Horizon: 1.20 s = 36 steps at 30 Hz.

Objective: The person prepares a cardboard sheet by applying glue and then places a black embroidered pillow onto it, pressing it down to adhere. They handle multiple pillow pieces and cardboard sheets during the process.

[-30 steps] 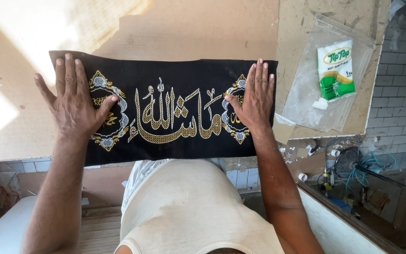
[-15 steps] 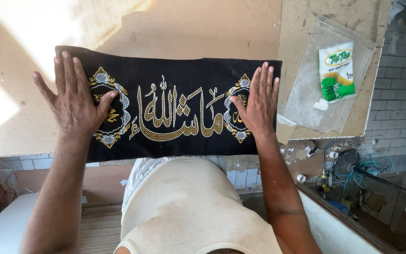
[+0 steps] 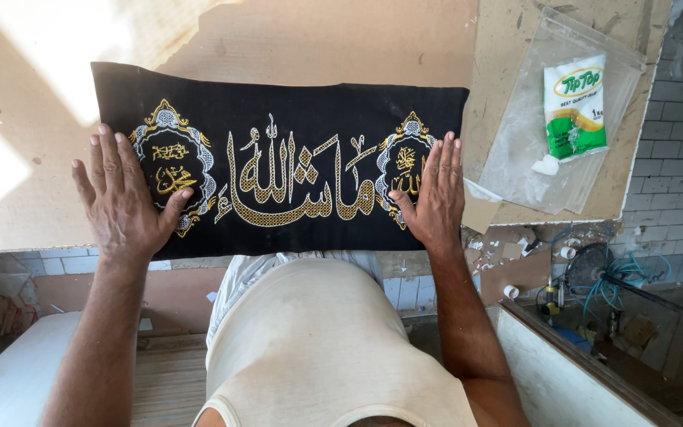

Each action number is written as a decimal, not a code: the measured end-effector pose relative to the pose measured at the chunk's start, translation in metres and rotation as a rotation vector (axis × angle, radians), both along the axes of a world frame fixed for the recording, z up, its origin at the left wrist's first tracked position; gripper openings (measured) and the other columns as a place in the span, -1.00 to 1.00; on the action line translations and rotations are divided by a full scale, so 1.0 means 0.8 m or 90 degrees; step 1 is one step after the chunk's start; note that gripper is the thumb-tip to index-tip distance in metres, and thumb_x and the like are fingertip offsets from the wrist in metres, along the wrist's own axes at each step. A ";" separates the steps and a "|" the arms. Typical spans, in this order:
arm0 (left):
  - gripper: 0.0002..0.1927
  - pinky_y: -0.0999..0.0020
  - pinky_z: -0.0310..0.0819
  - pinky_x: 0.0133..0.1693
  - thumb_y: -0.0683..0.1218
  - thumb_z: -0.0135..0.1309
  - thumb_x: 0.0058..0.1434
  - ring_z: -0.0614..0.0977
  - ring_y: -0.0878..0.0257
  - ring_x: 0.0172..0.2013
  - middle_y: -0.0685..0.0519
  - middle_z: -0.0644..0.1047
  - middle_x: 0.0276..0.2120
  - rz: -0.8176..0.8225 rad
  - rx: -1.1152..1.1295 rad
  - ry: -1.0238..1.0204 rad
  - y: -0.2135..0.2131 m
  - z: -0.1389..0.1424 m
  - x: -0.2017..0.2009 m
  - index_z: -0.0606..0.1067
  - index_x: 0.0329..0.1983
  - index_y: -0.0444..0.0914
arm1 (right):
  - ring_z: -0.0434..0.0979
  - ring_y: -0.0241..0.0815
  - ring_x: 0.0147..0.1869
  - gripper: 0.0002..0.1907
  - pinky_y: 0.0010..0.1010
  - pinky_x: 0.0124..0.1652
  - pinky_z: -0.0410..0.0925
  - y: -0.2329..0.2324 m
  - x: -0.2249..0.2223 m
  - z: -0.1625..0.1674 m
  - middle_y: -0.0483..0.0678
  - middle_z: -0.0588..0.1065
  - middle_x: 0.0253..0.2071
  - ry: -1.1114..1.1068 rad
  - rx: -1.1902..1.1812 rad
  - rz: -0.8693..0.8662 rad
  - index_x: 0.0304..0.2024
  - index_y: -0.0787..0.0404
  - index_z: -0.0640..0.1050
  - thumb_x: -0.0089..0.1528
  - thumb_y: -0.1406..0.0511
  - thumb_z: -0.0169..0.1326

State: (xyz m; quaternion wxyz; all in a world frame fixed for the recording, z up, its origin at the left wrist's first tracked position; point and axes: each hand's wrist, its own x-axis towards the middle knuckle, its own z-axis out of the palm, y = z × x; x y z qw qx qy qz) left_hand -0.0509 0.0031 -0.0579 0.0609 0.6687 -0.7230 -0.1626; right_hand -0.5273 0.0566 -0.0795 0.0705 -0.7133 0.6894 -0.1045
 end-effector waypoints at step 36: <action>0.14 0.03 -0.32 0.46 0.60 -0.37 0.27 -0.07 0.04 0.53 -0.18 -0.07 0.55 -0.205 -0.036 -0.113 0.036 0.003 -0.187 -0.04 0.56 -0.37 | -0.15 0.41 0.67 -0.07 0.20 0.45 0.09 0.007 0.009 0.018 0.41 -0.13 0.58 0.004 -0.042 0.032 0.55 0.29 0.13 0.38 -0.16 0.02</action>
